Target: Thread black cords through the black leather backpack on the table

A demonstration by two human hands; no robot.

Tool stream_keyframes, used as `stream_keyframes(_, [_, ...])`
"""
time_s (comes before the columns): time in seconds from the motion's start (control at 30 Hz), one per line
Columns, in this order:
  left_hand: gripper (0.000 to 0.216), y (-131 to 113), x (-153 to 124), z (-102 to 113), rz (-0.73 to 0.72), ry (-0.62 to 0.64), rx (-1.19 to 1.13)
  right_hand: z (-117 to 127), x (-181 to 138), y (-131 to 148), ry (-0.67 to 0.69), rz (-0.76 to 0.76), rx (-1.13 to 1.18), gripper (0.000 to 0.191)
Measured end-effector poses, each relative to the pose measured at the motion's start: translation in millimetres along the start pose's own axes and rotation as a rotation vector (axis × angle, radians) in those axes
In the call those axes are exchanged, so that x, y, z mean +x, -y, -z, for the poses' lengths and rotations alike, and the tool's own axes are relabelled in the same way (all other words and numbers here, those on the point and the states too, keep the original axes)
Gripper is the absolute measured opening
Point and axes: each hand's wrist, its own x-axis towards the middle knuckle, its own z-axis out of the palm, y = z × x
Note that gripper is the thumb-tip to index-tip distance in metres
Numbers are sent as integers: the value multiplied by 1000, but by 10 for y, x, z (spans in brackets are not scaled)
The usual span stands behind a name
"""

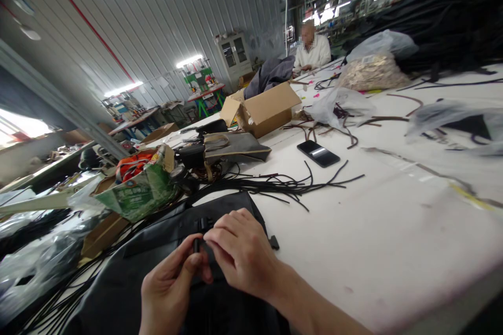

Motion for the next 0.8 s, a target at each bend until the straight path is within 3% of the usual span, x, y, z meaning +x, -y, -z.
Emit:
stream_keyframes(0.2, [58, 8, -5, -21, 6, 10, -1, -13, -8, 12, 4, 1, 6, 11])
stream_keyframes(0.47, [55, -112, -64, -139, 31, -70, 5, -29, -5, -12, 76, -5, 47, 9])
stream_keyframes(0.8, [44, -126, -40, -95, -84, -27, 130, -97, -59, -68, 92, -25, 59, 8])
